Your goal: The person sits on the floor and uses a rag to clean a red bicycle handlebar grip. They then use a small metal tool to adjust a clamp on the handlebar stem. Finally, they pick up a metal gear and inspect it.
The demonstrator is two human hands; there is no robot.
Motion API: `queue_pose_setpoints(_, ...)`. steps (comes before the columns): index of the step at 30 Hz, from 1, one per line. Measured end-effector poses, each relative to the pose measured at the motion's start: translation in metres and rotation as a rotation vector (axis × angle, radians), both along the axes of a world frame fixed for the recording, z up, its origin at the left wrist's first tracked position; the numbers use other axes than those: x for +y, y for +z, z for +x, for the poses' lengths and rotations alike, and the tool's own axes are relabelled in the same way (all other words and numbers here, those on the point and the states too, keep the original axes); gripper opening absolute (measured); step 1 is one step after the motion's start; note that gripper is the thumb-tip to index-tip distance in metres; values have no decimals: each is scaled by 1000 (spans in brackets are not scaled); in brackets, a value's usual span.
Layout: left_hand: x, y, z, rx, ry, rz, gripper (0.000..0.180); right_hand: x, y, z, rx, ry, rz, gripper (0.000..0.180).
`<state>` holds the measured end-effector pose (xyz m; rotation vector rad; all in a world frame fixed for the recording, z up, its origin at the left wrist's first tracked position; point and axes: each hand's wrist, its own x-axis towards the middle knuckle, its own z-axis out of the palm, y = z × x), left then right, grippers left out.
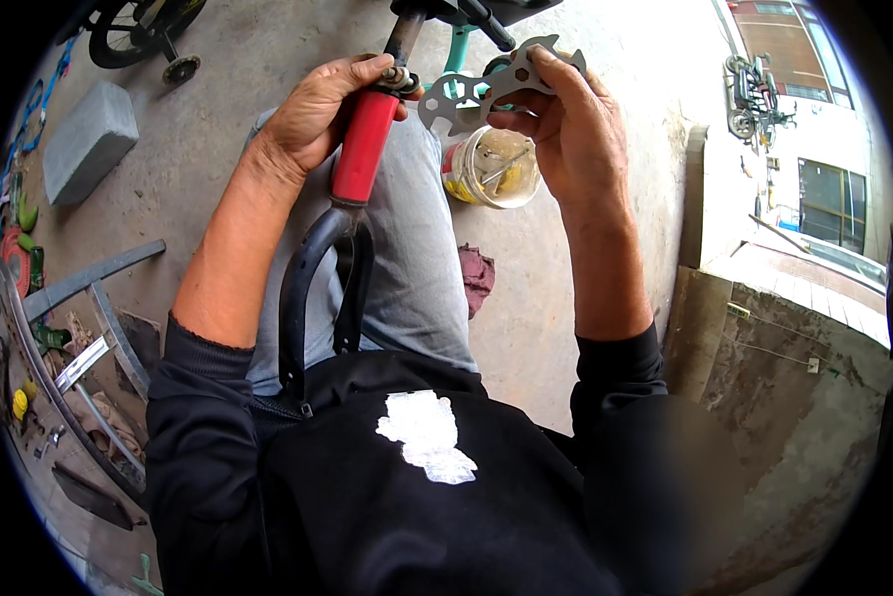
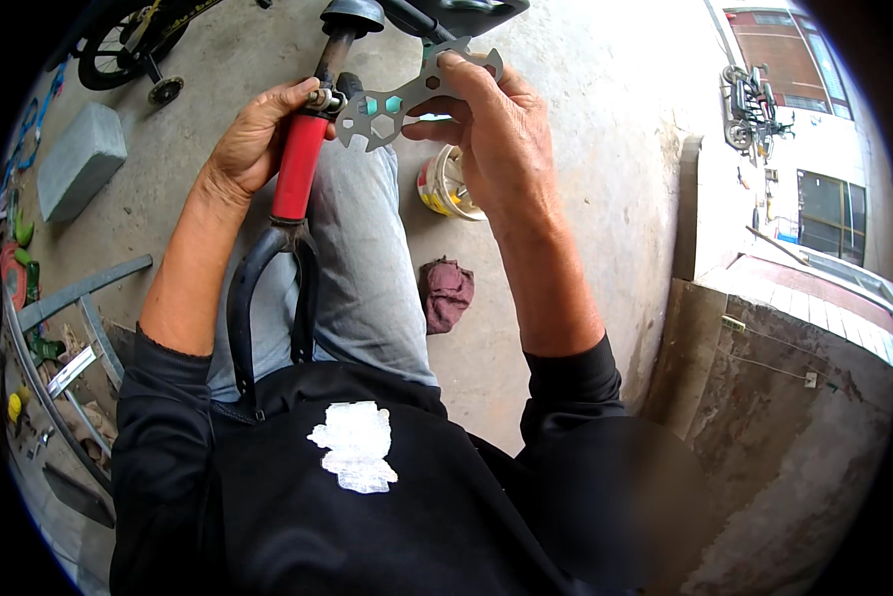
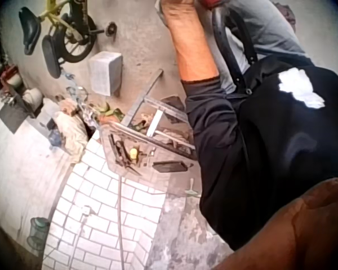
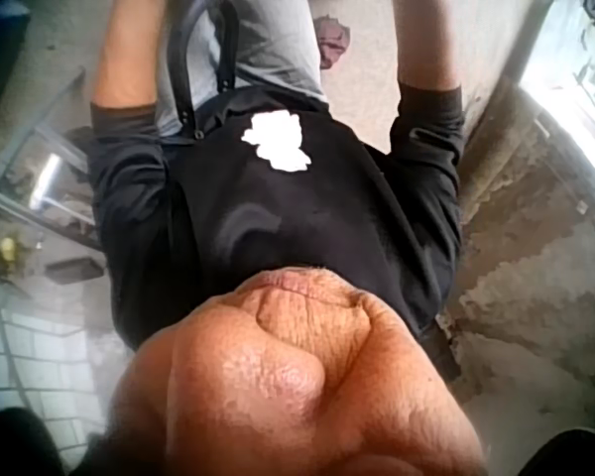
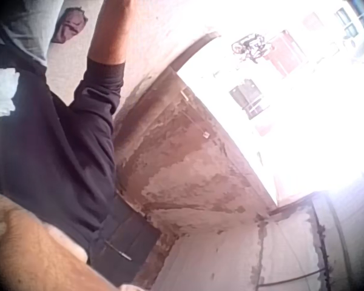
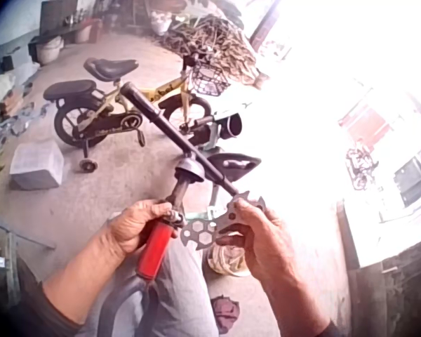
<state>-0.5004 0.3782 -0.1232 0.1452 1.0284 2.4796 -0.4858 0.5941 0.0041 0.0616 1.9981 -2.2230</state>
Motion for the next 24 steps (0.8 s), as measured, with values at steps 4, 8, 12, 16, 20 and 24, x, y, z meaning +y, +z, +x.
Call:
queue_pose_setpoints(4, 2, -5, 0, -55, 20, 16, 30, -8, -15, 5, 14, -155, -115, 29)
queue_pose_setpoints(8, 0, -1, 0, -73, 9, 35, 27, -3, -26, 13, -12, -209, -46, 26)
queue_pose_setpoints(12, 3, -3, 0, -84, 49, 41, 26, 2, -29, 19, 1, -151, -29, 19)
queue_pose_setpoints(16, 2, -2, 1, -74, 48, 28, 27, 9, -24, 21, 23, -146, -84, 16)
queue_pose_setpoints(20, 1, -1, 1, -58, 23, 3, 27, 5, -16, 27, 67, -178, -62, 21)
queue_pose_setpoints(24, 2, 4, 2, -49, 42, -24, 28, 0, -22, 31, 108, -196, -40, 23)
